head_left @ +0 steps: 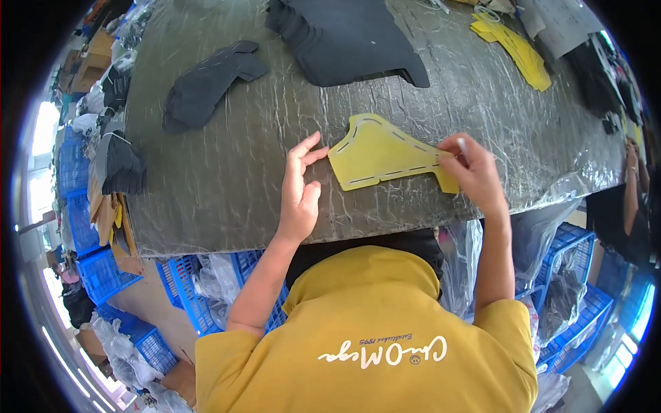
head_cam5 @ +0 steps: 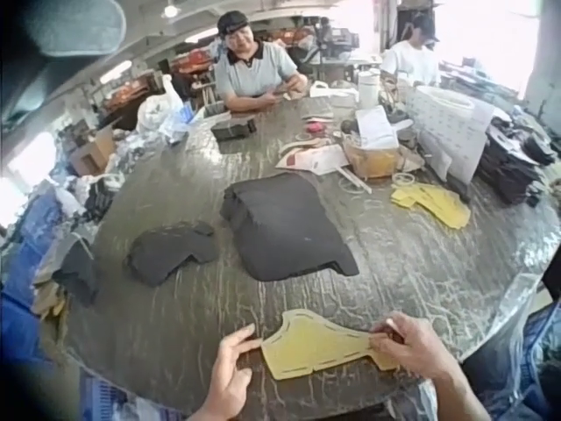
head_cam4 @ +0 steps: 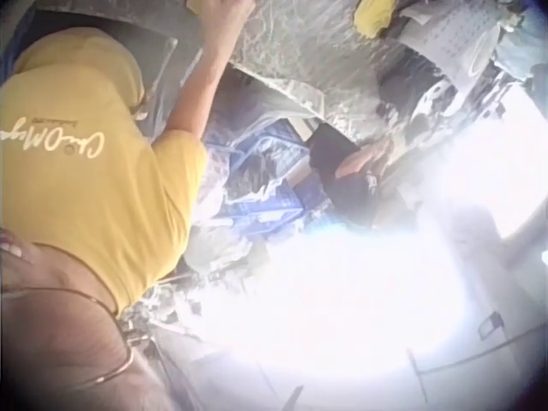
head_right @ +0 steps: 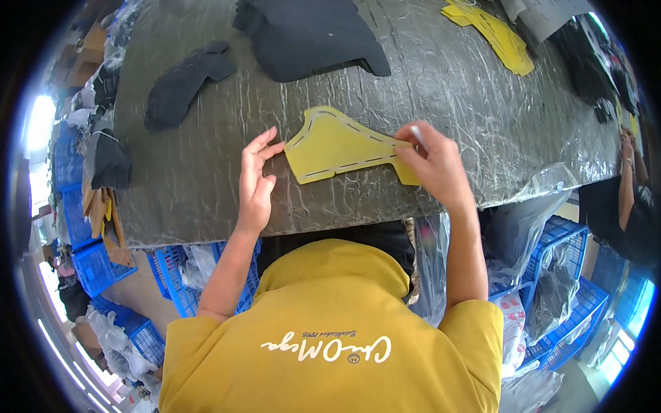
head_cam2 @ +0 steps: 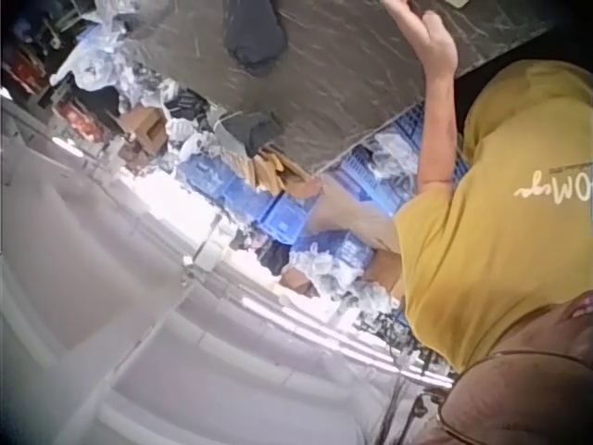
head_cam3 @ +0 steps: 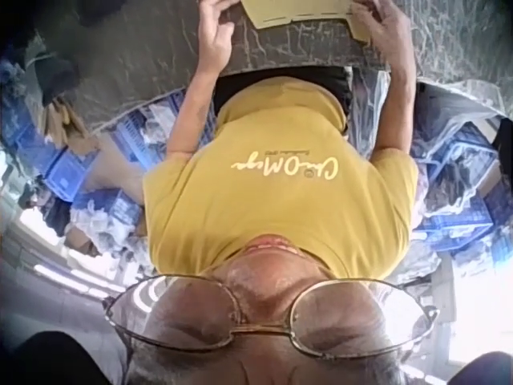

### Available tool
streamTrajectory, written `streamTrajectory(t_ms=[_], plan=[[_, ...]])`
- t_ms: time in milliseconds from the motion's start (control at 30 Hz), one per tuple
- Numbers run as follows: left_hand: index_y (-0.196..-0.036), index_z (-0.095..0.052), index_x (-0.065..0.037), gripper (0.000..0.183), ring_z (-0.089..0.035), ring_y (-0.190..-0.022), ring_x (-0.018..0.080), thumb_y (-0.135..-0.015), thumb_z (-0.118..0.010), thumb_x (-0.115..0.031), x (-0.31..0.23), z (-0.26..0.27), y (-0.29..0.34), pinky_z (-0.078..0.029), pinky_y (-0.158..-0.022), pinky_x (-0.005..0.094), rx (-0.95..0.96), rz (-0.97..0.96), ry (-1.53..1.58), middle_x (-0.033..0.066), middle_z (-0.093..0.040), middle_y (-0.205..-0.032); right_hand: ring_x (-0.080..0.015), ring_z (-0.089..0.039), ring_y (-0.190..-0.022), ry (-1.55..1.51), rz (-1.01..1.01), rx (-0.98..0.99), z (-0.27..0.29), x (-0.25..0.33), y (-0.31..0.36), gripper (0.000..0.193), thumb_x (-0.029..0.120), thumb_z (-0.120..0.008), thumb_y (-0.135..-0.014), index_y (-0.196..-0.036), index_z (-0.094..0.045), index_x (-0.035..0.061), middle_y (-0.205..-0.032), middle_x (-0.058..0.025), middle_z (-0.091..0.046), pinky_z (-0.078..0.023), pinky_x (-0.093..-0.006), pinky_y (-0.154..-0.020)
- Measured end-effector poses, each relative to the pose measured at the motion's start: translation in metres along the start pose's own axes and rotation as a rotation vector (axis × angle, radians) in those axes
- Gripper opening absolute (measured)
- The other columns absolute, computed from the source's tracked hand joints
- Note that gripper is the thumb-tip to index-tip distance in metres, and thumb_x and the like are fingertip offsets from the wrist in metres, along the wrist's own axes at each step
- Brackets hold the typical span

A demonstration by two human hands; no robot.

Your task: Tracing shoe patterns onto material components using a template and a marking pen.

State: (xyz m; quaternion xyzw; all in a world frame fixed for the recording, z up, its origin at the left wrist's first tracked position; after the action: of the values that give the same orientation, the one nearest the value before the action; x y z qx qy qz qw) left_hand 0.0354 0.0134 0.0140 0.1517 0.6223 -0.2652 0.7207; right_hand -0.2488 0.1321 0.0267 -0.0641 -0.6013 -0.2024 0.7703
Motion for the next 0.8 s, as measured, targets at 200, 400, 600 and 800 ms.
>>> streamTrajectory(t_ms=[200,400,600,800], plan=[[-0.135,-0.049,-0.005,0.056,-0.031,-0.144,0.0445,-0.083,-0.068,-0.002,-0.017,-0.024,-0.002,-0.028,-0.12,0.0538,0.238,-0.221,-0.51,0.0197,-0.037,-0.154,-0.0148,-0.059,-0.062,0.3,0.023,-0.015,-0.004,0.004,0.0,0.021,0.013,-0.07,-0.088,-0.107,-0.07,0.0023,-0.078,-0.0107,-0.069,-0.05,-0.0309,-0.063],[-0.134,-0.048,-0.007,0.056,-0.033,-0.145,0.0454,-0.084,-0.074,-0.009,-0.009,-0.038,-0.001,-0.03,-0.118,0.0553,0.3,-0.267,-0.708,0.019,-0.037,-0.154,-0.0128,-0.058,-0.062,0.248,-0.024,-0.032,-0.001,-0.004,-0.005,0.022,0.014,-0.073,-0.087,-0.105,-0.071,0.0013,-0.077,-0.0076,-0.069,-0.049,-0.0299,-0.061],[-0.133,-0.049,-0.007,0.055,-0.036,-0.144,0.0436,-0.084,-0.073,-0.006,-0.016,-0.039,-0.01,-0.036,-0.116,0.0529,0.344,-0.292,-0.73,0.0187,-0.038,-0.154,-0.0113,-0.057,-0.063,0.276,-0.024,-0.104,0.001,-0.004,-0.004,0.021,0.013,-0.074,-0.087,-0.104,-0.071,0.0017,-0.078,-0.0058,-0.067,-0.049,-0.0299,-0.061],[-0.132,-0.053,-0.009,0.053,-0.037,-0.144,0.0434,-0.083,-0.072,-0.006,-0.018,-0.041,-0.014,-0.036,-0.114,0.0533,0.376,-0.251,-0.781,0.0188,-0.039,-0.153,-0.0167,-0.062,-0.065,0.423,0.056,-0.18,0.003,0.005,0.004,0.02,0.009,-0.076,-0.085,-0.103,-0.07,0.0042,-0.108,-0.0073,-0.065,-0.051,-0.0315,-0.063]])
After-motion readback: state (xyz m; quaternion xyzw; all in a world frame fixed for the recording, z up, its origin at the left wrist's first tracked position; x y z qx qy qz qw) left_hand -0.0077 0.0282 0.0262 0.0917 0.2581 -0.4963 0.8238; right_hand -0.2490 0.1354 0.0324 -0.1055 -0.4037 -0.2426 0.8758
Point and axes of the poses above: each hand's wrist, its own y-axis away from the middle knuckle, its own z-axis out of the back of the hand, x = y × z, the point moved 4 cm from there along -y, towards the middle knuckle
